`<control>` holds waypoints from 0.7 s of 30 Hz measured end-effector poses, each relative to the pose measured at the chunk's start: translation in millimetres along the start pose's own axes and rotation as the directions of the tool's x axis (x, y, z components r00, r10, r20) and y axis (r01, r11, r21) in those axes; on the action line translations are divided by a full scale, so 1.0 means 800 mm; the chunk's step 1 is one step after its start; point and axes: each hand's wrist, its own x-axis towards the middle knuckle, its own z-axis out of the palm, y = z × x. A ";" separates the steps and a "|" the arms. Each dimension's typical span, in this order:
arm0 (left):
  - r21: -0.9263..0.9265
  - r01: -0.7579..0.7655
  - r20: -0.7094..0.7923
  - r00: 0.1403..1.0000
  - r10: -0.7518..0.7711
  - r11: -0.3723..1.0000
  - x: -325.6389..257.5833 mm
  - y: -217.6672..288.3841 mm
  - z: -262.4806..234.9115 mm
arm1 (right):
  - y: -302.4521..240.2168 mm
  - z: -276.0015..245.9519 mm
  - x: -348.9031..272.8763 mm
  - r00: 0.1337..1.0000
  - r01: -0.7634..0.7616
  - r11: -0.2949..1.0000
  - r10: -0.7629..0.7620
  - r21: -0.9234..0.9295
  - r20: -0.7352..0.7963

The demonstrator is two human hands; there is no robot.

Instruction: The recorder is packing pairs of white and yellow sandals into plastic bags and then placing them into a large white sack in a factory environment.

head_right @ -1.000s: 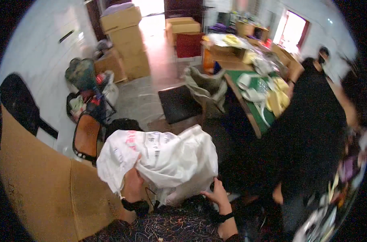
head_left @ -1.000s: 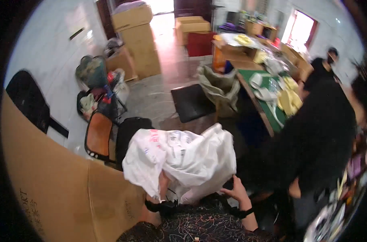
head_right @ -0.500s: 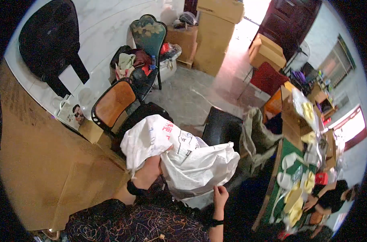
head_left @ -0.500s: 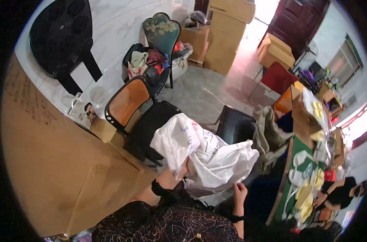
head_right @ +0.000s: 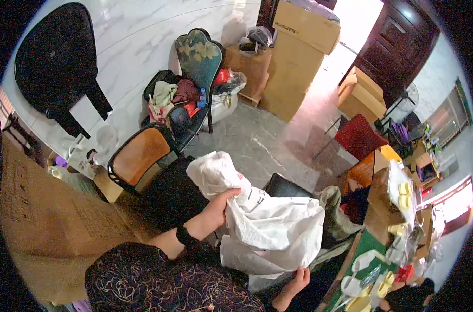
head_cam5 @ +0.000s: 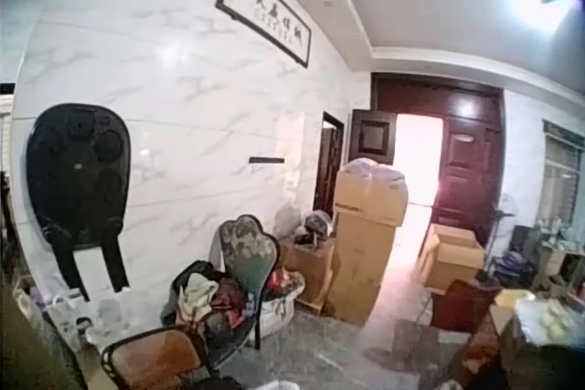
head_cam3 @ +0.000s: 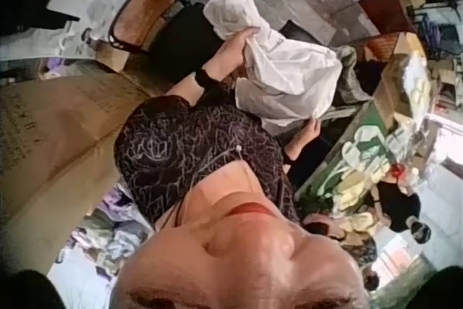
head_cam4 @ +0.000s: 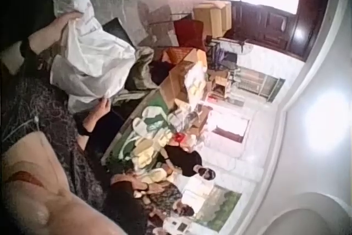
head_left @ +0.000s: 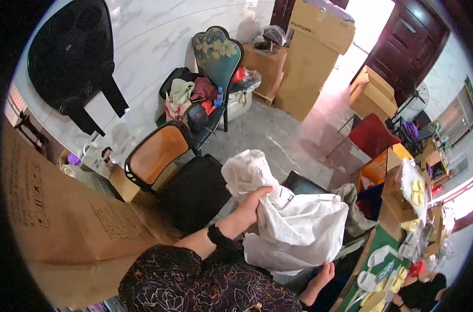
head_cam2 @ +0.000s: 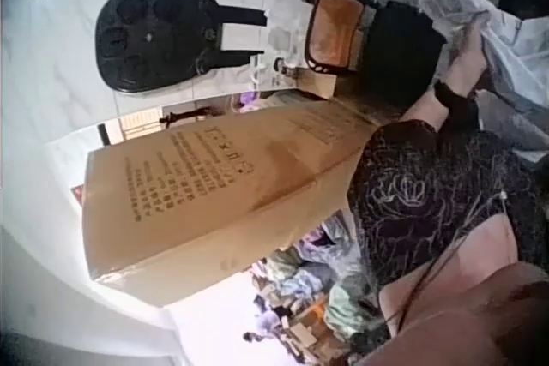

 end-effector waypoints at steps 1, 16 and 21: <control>0.021 -0.001 -0.016 1.000 0.001 1.000 0.018 -0.002 0.008 | 0.000 0.005 0.019 1.000 -0.001 1.000 0.001 -0.001 0.014; -0.056 -0.061 -0.056 0.997 0.058 0.997 0.149 0.022 0.058 | 0.017 0.073 0.186 0.986 -0.067 0.998 0.069 -0.019 0.149; -0.010 0.027 -0.035 0.999 -0.028 1.000 0.220 0.033 0.068 | -0.001 0.100 0.194 0.993 -0.116 0.992 0.117 -0.039 0.034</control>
